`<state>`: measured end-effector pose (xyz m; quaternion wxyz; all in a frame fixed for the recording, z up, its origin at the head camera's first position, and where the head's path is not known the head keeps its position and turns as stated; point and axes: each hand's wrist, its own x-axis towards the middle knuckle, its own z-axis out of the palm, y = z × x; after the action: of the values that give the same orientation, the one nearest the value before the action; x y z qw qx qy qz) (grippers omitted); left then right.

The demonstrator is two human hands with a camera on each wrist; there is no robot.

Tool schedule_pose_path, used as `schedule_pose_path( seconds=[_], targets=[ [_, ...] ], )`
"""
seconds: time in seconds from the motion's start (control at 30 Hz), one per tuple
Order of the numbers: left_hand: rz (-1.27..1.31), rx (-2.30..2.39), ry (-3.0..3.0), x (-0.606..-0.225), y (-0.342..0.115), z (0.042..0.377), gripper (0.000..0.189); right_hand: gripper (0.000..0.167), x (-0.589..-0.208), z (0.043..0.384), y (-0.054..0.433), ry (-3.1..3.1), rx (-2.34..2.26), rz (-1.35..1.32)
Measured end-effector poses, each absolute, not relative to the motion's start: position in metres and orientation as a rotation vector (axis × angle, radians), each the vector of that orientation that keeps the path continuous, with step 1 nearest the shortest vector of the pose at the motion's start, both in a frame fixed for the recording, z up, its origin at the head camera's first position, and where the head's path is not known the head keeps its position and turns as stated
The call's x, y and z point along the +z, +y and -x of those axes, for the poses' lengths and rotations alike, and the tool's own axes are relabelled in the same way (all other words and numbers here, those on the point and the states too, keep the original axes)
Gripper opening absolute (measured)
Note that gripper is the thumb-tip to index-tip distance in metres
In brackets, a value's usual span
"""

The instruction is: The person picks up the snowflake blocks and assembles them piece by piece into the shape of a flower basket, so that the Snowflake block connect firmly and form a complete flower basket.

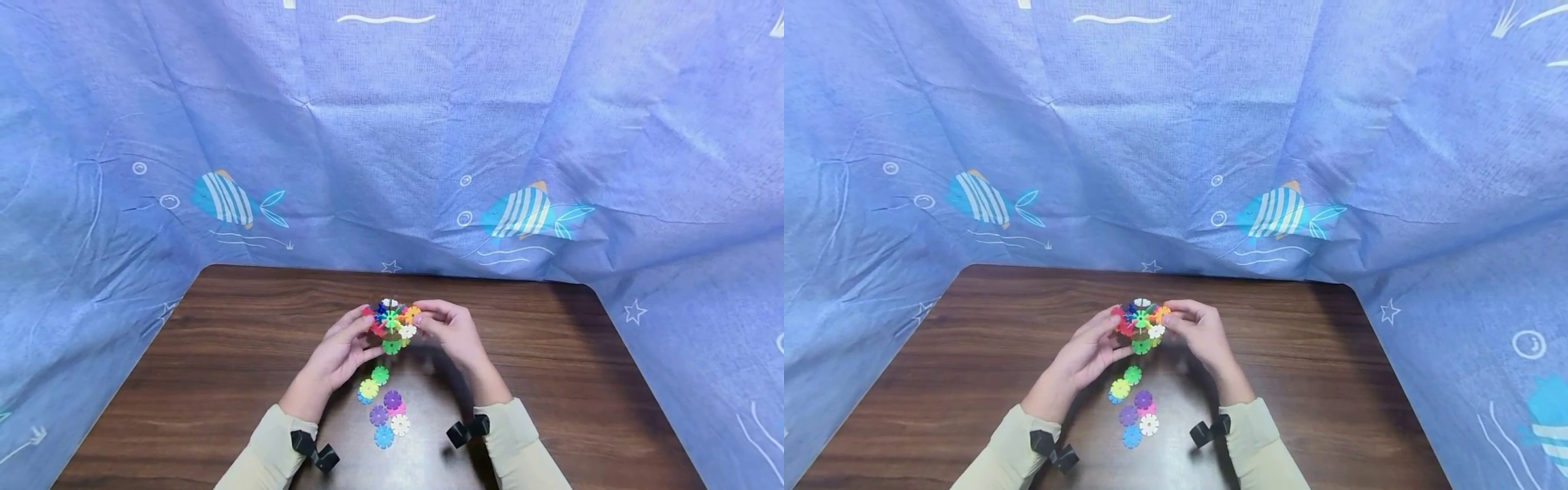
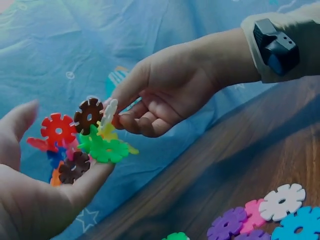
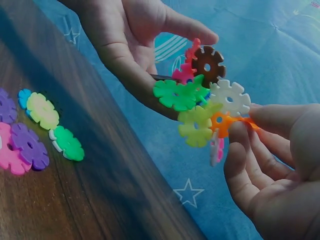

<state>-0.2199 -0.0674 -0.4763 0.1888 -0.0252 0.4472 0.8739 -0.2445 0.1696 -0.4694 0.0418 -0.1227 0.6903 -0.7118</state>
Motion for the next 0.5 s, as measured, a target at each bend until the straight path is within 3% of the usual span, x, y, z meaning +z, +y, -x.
schedule_pose_path(
  seconds=[0.13, 0.33, 0.5],
  targets=[
    [0.018, 2.491, 1.204, -0.475, -0.0685, 0.2195, 0.072, 0.037, -0.4678, 0.2436, 0.169, 2.103, -2.202, 0.36],
    [0.045, 2.508, 1.234, -0.4749, -0.0658, 0.218, 0.053, 0.041, -0.462, 0.2388, 0.1693, 2.136, -2.141, 0.369],
    [0.001, 2.455, 1.302, -0.4735, -0.0659, 0.2162, 0.058, 0.037, -0.4602, 0.2362, 0.1678, 2.255, -2.09, 0.411]
  ],
)
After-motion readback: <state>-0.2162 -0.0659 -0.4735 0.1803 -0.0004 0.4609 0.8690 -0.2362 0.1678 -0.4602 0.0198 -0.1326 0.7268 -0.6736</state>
